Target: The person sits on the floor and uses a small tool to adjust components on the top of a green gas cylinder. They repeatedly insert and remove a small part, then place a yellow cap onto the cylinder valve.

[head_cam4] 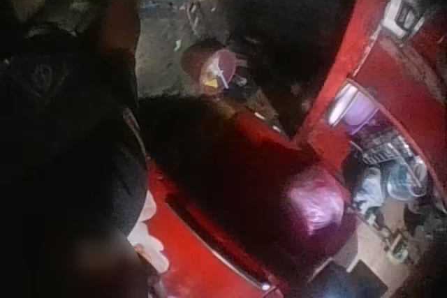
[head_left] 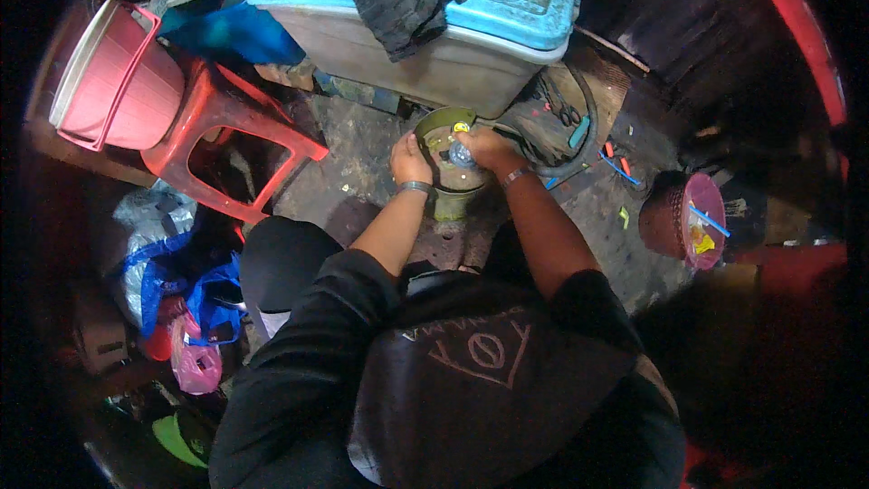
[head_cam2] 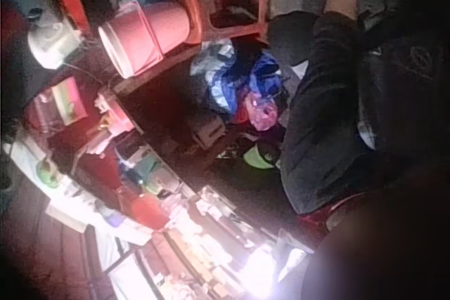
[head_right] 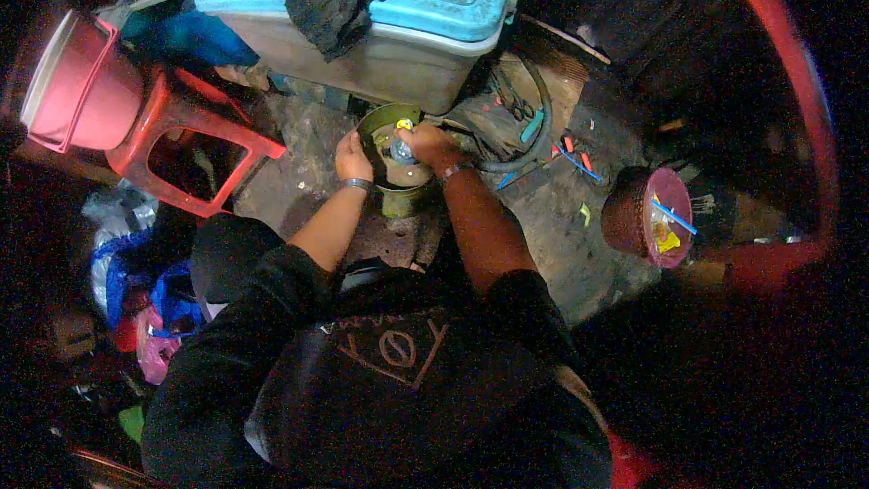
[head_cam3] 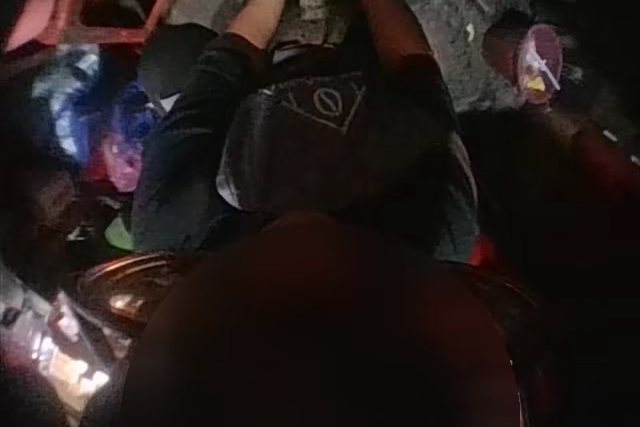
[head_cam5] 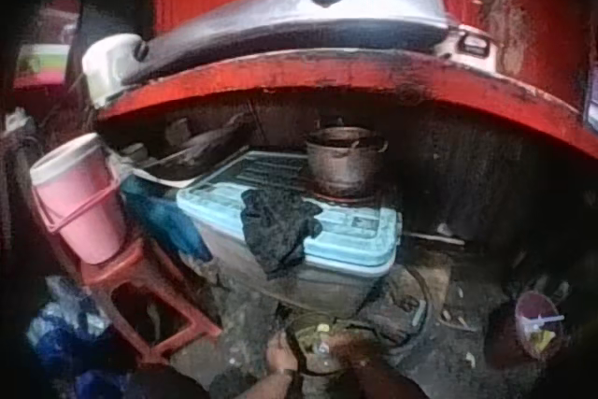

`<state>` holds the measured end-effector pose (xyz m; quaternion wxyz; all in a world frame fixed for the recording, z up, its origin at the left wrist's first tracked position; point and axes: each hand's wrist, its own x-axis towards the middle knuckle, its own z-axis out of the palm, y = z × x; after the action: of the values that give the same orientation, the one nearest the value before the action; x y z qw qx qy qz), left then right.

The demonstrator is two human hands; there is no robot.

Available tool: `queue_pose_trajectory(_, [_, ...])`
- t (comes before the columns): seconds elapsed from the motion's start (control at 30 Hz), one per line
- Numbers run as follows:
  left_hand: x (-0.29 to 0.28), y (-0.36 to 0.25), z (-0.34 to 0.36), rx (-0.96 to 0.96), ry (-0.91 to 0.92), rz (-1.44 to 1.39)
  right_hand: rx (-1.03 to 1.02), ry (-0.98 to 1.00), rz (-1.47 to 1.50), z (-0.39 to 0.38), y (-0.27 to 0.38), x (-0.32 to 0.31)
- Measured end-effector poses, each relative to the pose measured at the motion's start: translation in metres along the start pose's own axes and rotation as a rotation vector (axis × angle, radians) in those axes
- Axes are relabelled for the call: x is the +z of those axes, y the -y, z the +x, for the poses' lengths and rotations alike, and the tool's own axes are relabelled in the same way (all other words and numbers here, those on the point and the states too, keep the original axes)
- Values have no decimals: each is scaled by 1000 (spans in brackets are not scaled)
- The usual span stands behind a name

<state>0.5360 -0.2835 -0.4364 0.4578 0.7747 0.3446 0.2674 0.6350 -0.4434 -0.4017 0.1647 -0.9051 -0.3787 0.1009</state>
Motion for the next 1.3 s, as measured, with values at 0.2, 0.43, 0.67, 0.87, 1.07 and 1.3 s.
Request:
queue_pose_trajectory(0.2, [-7,-13,2,53,46,-140,357,226,520,40,-13,15])
queue_pose_trajectory(0.43, [-6,-17,4,34,12,-101,265,177,117,30,11,-3])
queue_pose_trajectory(0.67, [-10,-28,1,21,4,-16,558,435,30,47,83,-53])
queue_pose_trajectory(0.87, [-14,-18,9,206,39,17,485,97,98,27,85,-43])
queue_pose_trajectory(1.07, [-22,-13,9,323,179,55,244,-191,30,33,67,-2])
queue_pose_trajectory(1.3, [-43,-11,38,383,737,464,221,-43,61,33,60,-13])
